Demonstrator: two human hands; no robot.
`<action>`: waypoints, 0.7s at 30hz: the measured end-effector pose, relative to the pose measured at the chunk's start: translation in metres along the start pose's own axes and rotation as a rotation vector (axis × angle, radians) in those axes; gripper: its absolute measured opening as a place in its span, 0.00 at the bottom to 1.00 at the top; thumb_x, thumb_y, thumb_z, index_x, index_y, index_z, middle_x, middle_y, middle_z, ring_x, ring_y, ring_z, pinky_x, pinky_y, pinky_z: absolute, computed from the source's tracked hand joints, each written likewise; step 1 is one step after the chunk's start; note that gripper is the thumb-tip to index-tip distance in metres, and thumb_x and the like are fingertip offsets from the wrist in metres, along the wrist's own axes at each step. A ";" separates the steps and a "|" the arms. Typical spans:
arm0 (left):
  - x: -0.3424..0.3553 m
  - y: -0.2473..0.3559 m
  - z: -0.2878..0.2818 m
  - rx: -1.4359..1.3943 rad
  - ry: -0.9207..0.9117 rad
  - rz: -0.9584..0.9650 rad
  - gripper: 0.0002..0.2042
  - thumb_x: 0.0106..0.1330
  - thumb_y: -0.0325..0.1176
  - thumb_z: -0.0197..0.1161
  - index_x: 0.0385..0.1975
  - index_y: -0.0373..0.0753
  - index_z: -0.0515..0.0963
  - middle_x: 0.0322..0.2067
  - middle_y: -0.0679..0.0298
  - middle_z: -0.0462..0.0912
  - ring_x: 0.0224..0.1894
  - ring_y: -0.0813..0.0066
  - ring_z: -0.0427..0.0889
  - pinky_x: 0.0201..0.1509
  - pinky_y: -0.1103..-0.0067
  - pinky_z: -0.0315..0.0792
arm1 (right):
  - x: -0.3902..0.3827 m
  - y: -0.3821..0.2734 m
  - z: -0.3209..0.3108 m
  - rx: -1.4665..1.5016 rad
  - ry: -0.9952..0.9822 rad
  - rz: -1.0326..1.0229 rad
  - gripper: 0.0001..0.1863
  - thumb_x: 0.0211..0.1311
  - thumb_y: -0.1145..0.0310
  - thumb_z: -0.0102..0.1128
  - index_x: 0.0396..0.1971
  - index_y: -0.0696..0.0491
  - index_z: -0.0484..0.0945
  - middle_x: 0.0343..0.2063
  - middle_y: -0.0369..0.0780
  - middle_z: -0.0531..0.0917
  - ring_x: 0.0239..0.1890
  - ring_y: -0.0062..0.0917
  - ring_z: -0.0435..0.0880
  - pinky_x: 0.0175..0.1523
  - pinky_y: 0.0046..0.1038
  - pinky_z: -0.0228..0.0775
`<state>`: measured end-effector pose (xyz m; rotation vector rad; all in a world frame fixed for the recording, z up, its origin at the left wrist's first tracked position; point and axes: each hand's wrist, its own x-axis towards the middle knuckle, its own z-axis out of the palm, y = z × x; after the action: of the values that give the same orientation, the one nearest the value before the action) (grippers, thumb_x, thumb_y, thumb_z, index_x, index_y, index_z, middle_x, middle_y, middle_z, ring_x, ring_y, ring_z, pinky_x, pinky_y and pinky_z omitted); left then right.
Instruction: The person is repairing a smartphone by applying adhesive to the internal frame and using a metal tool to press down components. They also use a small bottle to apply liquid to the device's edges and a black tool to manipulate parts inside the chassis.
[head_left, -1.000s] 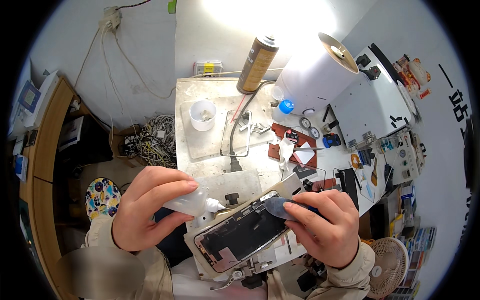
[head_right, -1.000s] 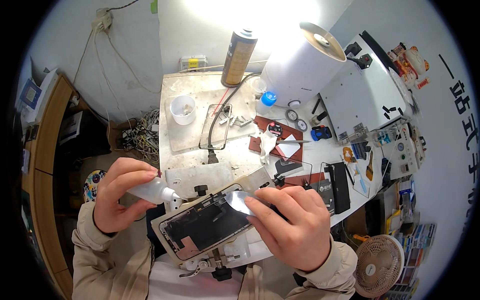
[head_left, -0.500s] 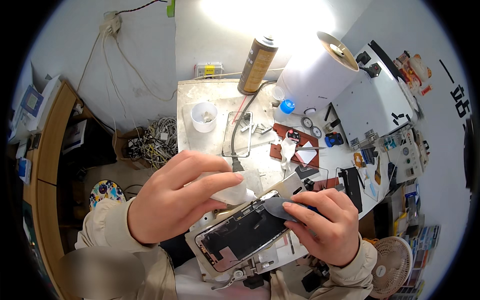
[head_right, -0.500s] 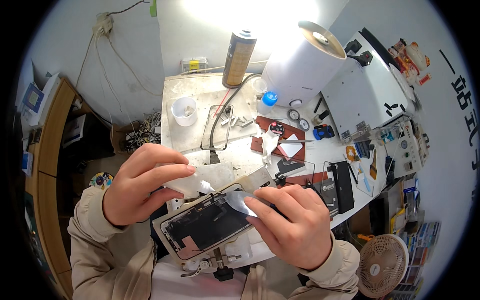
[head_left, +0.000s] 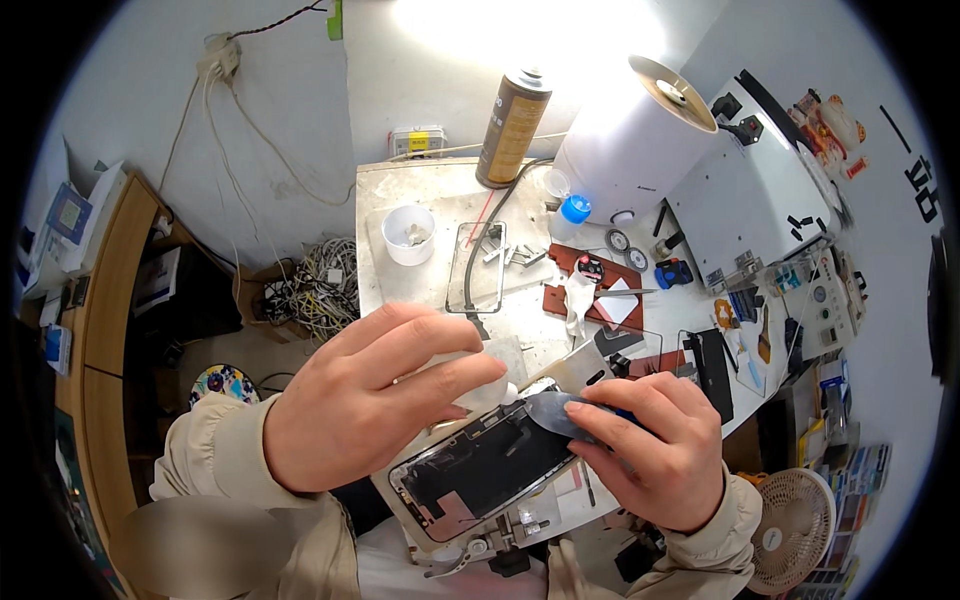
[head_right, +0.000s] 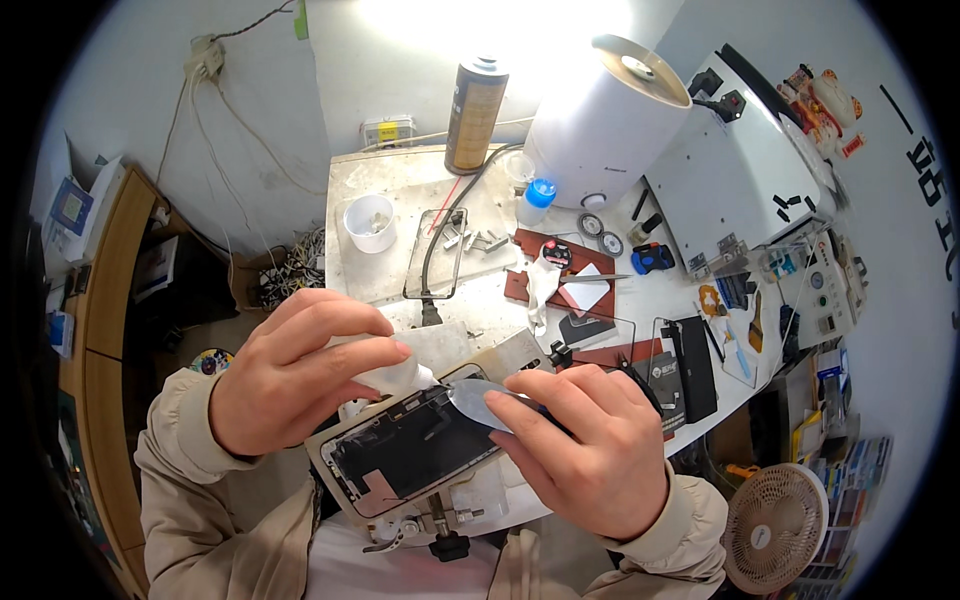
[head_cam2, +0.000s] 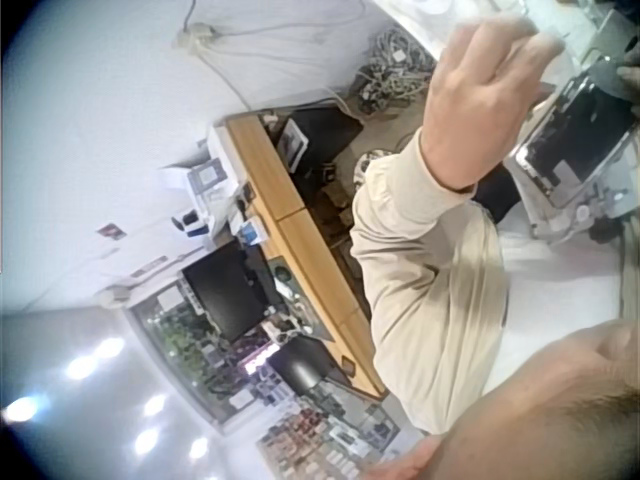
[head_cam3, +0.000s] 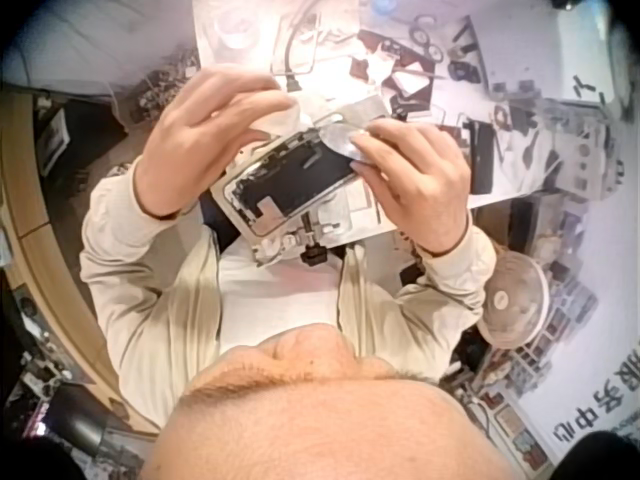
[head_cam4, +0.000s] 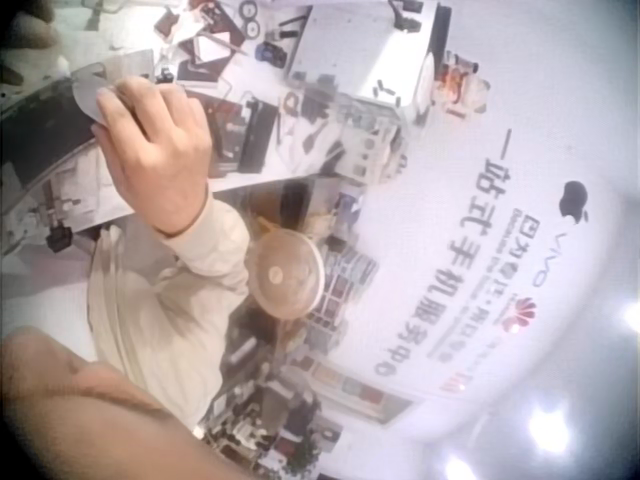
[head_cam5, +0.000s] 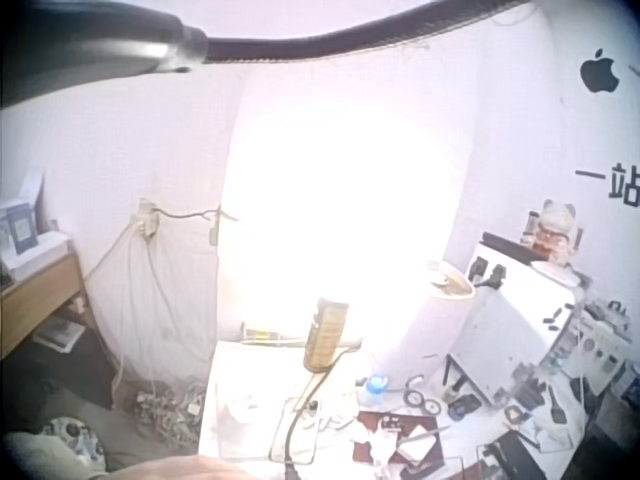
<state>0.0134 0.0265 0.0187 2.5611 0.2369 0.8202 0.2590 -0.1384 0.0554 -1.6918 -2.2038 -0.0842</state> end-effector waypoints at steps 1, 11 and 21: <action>0.000 0.000 0.000 0.003 0.001 -0.001 0.23 0.58 0.28 0.75 0.56 0.39 0.84 0.51 0.59 0.81 0.51 0.56 0.81 0.55 0.65 0.77 | 0.000 0.001 0.000 0.002 0.001 -0.003 0.19 0.51 0.69 0.79 0.45 0.50 0.89 0.44 0.33 0.87 0.40 0.29 0.84 0.42 0.32 0.74; -0.001 -0.003 0.002 -0.016 0.001 0.013 0.23 0.59 0.29 0.75 0.57 0.38 0.83 0.52 0.57 0.82 0.51 0.56 0.81 0.55 0.64 0.77 | -0.002 0.003 0.006 0.065 0.018 0.001 0.18 0.52 0.70 0.79 0.45 0.53 0.88 0.44 0.37 0.87 0.39 0.33 0.85 0.43 0.34 0.78; -0.008 -0.013 0.000 -0.123 0.068 -0.088 0.27 0.57 0.24 0.78 0.59 0.38 0.83 0.55 0.56 0.82 0.55 0.57 0.82 0.58 0.67 0.78 | -0.001 0.004 0.006 0.090 0.014 -0.003 0.19 0.52 0.71 0.79 0.46 0.54 0.88 0.44 0.38 0.87 0.39 0.33 0.85 0.43 0.34 0.79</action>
<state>0.0064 0.0356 0.0082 2.3936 0.3077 0.8621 0.2617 -0.1370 0.0489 -1.6348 -2.1662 0.0021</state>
